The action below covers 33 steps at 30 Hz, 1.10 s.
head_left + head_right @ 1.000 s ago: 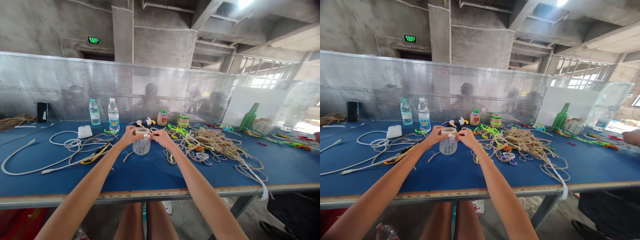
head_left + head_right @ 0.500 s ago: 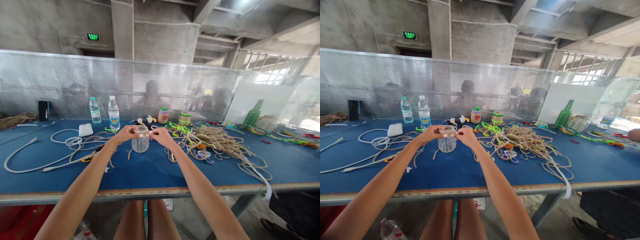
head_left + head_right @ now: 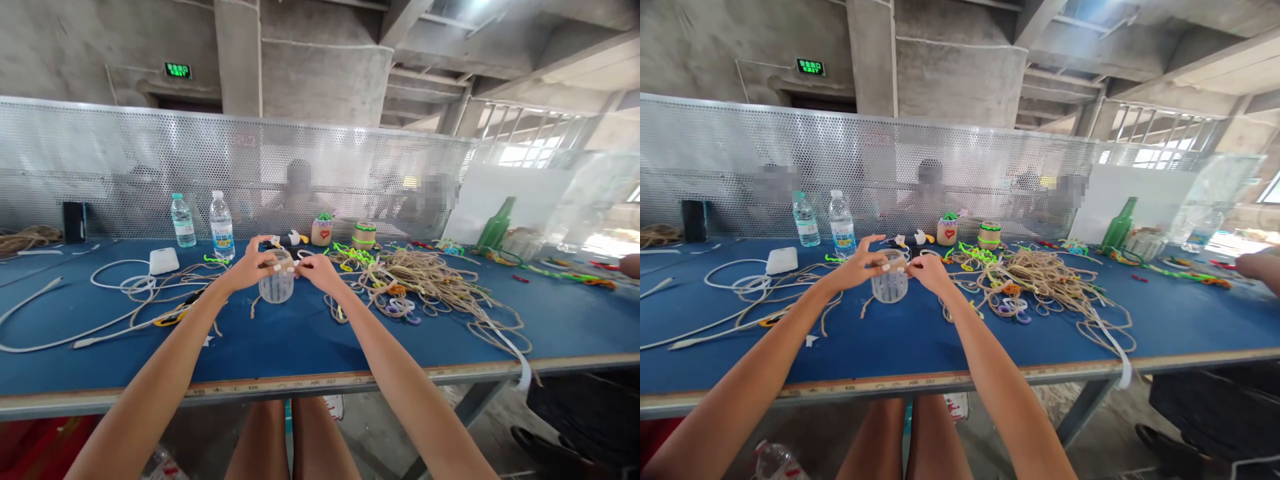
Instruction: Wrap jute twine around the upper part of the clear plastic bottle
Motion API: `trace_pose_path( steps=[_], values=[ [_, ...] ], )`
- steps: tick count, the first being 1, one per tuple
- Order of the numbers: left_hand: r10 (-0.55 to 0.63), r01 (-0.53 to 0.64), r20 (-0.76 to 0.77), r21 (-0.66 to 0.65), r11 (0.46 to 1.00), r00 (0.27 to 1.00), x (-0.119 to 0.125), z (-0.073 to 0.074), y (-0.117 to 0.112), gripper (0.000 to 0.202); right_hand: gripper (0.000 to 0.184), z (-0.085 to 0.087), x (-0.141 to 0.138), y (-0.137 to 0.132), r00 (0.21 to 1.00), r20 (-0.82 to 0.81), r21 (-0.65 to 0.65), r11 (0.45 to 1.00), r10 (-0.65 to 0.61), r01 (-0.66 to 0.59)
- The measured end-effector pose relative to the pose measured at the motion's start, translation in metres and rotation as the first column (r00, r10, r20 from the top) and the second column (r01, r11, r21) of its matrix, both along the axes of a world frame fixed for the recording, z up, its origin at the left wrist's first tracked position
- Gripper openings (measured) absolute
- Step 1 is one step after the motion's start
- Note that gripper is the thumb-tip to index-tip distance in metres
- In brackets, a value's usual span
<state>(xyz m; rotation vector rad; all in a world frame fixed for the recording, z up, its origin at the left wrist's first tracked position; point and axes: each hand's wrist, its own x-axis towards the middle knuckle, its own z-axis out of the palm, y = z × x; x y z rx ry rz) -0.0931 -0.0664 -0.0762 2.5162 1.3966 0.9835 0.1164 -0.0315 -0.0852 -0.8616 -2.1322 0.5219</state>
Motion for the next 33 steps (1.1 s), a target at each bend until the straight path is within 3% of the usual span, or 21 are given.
trace_pose_path(
  steps=[3,7,10,15,21,27,33],
  values=[
    [-0.079,0.08,0.029,-0.02,0.997,0.996,-0.001,0.002,0.001,0.02,0.024,0.007,0.006,-0.003,1.0,0.004,0.017,0.999,0.029,-0.029],
    [-0.191,0.192,0.019,-0.154,0.969,0.981,-0.003,0.008,-0.004,0.023,0.03,0.014,0.013,-0.007,0.992,0.03,-0.034,0.992,0.12,-0.119],
    [-0.247,0.245,-0.001,-0.142,0.959,0.969,0.002,0.009,-0.008,0.025,0.031,0.015,0.014,-0.01,0.989,0.046,-0.049,0.989,0.14,-0.138],
    [-0.186,0.19,0.085,-0.043,0.981,0.979,0.019,0.003,-0.008,0.034,0.027,0.015,0.014,-0.011,0.989,0.042,-0.02,0.99,0.139,-0.138],
    [-0.188,0.184,-0.052,-0.063,0.981,0.981,0.017,0.005,-0.008,0.028,0.026,0.022,0.021,-0.016,0.967,0.165,-0.086,0.98,0.192,-0.18],
    [-0.235,0.229,-0.093,-0.073,0.971,0.967,0.011,0.01,-0.009,0.021,0.027,0.023,0.027,-0.017,0.963,0.196,-0.081,0.981,0.187,-0.174],
    [-0.216,0.217,0.025,-0.051,0.975,0.976,0.016,0.004,-0.008,0.027,0.022,0.018,0.027,-0.014,0.976,0.178,-0.06,0.991,0.129,-0.12]
  ],
)
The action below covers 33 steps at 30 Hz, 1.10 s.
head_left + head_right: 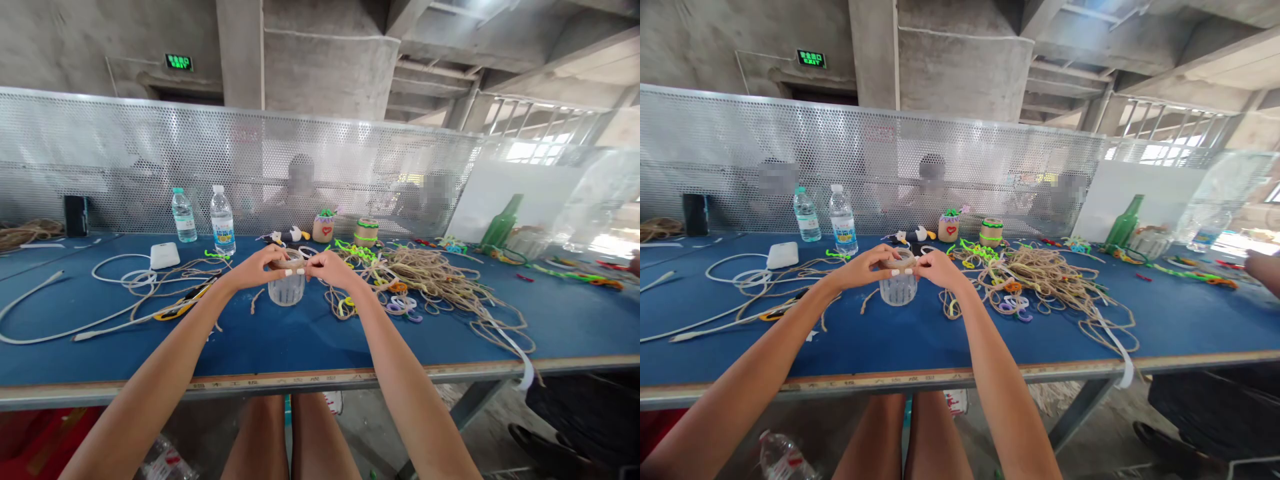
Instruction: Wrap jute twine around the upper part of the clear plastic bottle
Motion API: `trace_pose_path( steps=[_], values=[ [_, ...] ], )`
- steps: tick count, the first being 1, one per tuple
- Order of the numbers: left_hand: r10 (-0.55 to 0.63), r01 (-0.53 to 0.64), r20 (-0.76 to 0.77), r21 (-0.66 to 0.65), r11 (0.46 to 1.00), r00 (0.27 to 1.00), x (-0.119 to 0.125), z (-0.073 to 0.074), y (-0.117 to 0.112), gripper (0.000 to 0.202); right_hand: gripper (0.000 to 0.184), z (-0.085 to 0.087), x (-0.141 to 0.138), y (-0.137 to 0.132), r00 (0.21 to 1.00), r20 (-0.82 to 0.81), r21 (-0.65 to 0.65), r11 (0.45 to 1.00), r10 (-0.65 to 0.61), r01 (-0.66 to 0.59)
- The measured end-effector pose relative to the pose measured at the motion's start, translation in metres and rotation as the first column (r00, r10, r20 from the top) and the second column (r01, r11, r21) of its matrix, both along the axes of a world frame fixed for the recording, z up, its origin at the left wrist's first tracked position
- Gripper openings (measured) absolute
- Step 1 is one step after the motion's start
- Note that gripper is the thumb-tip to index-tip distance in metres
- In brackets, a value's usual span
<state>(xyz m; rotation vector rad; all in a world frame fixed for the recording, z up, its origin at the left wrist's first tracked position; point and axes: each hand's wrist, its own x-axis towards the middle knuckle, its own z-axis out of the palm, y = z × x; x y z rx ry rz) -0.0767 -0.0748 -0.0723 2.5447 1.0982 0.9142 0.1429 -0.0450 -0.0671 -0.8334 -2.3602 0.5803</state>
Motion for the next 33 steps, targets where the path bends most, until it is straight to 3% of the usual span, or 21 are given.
trace_pose_path(
  steps=[3,7,11,14,19,25,33],
  values=[
    [0.056,-0.06,0.089,0.041,0.997,0.994,0.01,-0.008,-0.002,0.031,0.021,-0.003,-0.003,0.001,0.999,-0.037,-0.008,1.0,-0.027,0.027],
    [0.09,-0.096,0.08,0.088,0.991,0.993,0.02,-0.014,-0.002,0.03,0.022,-0.006,-0.004,0.001,0.997,-0.069,-0.026,0.999,-0.031,0.029],
    [0.155,-0.159,0.035,0.16,0.974,0.987,0.012,-0.012,0.003,0.019,0.021,-0.006,-0.003,-0.001,0.998,-0.068,-0.041,0.999,0.0,-0.003],
    [0.102,-0.099,-0.024,0.128,0.987,0.994,0.001,-0.008,0.007,0.012,0.025,-0.005,-0.001,-0.001,0.998,-0.063,-0.024,1.0,0.015,-0.016],
    [-0.049,0.048,0.011,0.083,0.995,0.999,0.0,-0.009,0.01,0.015,0.028,-0.006,0.002,0.002,0.996,-0.053,0.021,0.997,-0.077,0.079],
    [0.096,-0.109,0.082,0.164,0.98,0.992,0.02,-0.016,0.006,0.023,0.025,-0.011,-0.002,0.004,0.991,-0.111,0.023,0.997,-0.069,0.072],
    [0.092,-0.096,0.029,0.183,0.978,0.995,0.01,-0.009,0.008,0.016,0.028,-0.007,0.006,0.006,0.996,-0.047,0.03,0.997,-0.074,0.075]
  ],
)
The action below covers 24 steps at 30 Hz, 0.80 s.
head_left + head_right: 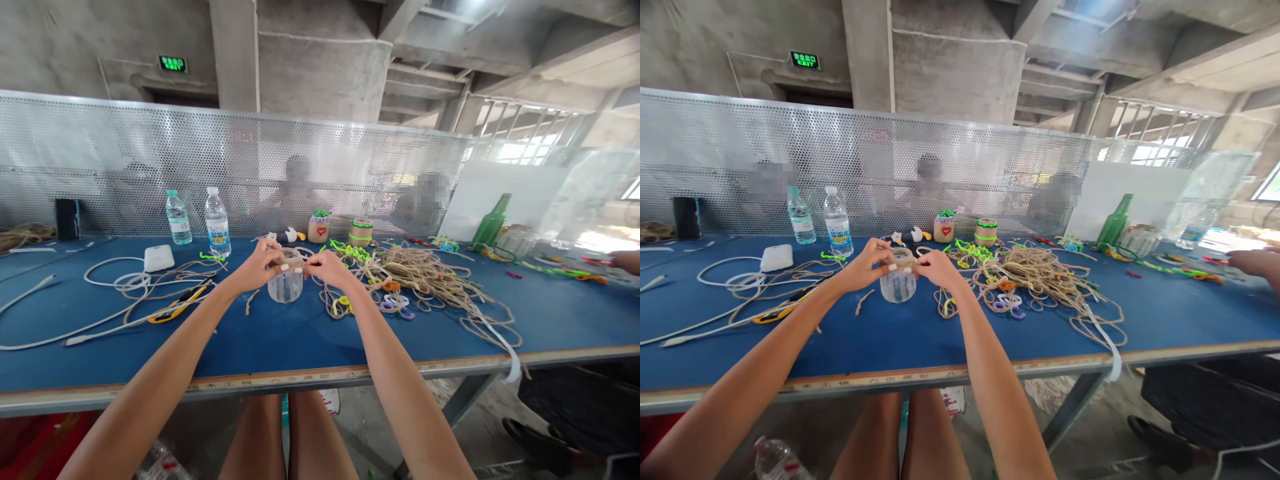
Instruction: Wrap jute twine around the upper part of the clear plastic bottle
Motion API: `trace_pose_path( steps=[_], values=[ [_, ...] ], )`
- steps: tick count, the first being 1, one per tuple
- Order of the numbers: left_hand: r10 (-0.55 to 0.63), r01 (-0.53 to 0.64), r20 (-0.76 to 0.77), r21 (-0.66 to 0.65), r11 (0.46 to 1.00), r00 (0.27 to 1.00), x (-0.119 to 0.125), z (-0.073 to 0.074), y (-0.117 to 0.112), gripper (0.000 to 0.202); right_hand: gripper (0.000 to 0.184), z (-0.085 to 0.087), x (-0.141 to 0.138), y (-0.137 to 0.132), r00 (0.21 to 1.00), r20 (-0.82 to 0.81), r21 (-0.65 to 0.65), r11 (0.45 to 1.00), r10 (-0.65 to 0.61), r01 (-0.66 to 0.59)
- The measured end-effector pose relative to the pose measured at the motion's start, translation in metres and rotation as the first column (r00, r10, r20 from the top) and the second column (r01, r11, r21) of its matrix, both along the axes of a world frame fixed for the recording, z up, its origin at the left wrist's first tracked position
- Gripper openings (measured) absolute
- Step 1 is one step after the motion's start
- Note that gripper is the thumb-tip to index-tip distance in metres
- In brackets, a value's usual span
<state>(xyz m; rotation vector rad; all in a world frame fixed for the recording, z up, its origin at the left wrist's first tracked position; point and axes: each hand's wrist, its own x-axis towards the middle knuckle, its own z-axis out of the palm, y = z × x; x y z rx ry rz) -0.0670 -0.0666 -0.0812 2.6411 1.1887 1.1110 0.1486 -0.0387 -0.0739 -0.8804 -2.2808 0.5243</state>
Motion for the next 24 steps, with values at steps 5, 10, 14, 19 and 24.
trace_pose_path(
  steps=[5,10,14,19,24],
  values=[
    [-0.081,0.08,-0.007,-0.076,0.994,0.997,-0.005,0.004,-0.006,0.02,0.029,0.001,0.002,-0.001,0.999,-0.001,0.008,0.999,-0.036,0.036],
    [0.022,-0.022,0.001,-0.045,0.999,1.0,0.009,0.002,-0.01,0.026,0.028,-0.002,-0.003,-0.002,0.999,-0.008,0.008,0.999,-0.035,0.035],
    [-0.017,0.021,0.051,-0.075,0.997,0.999,0.007,-0.002,-0.003,0.024,0.026,-0.001,-0.002,-0.002,1.0,-0.003,0.019,1.0,-0.016,0.016],
    [-0.062,0.06,-0.01,-0.159,0.985,0.998,-0.009,0.004,-0.001,0.021,0.029,0.002,0.002,-0.005,0.999,-0.038,0.022,0.999,-0.035,0.036],
    [-0.053,0.058,0.036,-0.157,0.986,0.998,0.0,0.001,-0.008,0.031,0.028,-0.001,-0.001,-0.003,0.999,-0.033,-0.003,1.0,-0.02,0.02]
  ],
)
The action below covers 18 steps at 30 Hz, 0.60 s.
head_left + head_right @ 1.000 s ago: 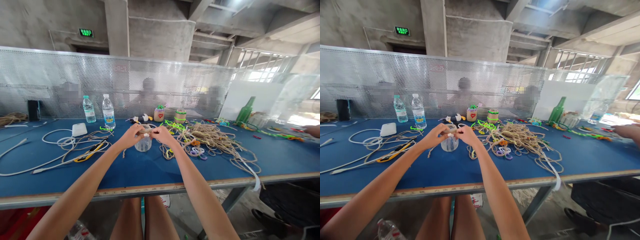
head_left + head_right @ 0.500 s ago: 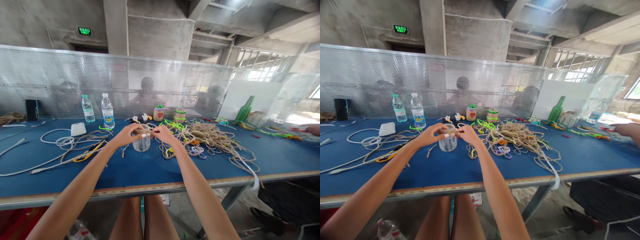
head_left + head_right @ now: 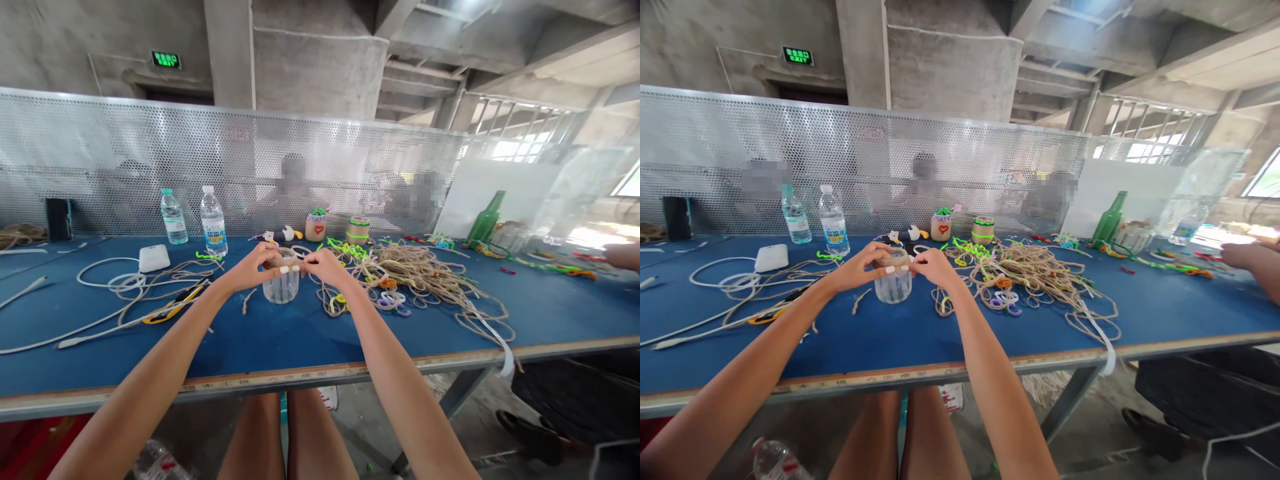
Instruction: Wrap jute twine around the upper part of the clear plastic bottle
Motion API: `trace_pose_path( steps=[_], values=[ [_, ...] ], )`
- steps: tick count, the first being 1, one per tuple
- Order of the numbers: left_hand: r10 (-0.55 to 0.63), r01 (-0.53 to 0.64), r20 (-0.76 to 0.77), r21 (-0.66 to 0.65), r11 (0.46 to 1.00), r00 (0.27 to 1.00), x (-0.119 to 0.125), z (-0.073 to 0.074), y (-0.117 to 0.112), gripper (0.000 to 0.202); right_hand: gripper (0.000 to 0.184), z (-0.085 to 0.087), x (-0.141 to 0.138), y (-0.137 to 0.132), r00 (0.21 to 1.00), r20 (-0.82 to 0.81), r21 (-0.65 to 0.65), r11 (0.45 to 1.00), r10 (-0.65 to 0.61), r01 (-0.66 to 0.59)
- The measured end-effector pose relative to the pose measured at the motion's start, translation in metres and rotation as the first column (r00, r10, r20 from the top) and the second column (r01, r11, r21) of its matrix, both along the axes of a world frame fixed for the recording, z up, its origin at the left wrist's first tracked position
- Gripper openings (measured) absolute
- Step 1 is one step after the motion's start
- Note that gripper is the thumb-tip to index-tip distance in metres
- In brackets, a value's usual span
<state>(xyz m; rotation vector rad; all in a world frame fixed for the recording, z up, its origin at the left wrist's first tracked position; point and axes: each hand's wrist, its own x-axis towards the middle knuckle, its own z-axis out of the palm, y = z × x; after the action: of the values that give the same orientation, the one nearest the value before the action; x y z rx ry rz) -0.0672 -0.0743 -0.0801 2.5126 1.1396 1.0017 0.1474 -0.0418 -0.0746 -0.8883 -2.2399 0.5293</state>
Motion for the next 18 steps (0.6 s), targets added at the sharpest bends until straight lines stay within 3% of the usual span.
trace_pose_path(
  steps=[5,9,12,15,18],
  values=[
    [0.069,-0.072,0.051,0.045,0.996,0.996,0.011,-0.01,0.005,0.034,0.023,-0.003,-0.002,0.002,1.0,-0.001,-0.004,1.0,0.019,-0.019],
    [0.087,-0.084,-0.052,0.051,0.995,0.995,-0.006,-0.005,0.009,0.024,0.026,0.001,0.0,0.0,0.999,0.016,-0.002,1.0,0.031,-0.031],
    [0.03,-0.031,-0.084,-0.016,0.999,0.996,-0.015,0.0,0.008,0.025,0.028,0.002,0.001,-0.001,1.0,-0.002,-0.006,1.0,-0.005,0.005],
    [0.015,-0.016,-0.018,-0.079,0.997,1.0,-0.01,-0.001,0.005,0.031,0.03,0.001,-0.001,-0.001,1.0,-0.014,-0.005,1.0,-0.015,0.015],
    [0.105,-0.103,0.093,-0.025,0.994,0.99,0.002,-0.003,0.003,0.04,0.032,-0.002,-0.004,-0.001,1.0,-0.029,0.004,1.0,-0.002,0.003]
  ],
)
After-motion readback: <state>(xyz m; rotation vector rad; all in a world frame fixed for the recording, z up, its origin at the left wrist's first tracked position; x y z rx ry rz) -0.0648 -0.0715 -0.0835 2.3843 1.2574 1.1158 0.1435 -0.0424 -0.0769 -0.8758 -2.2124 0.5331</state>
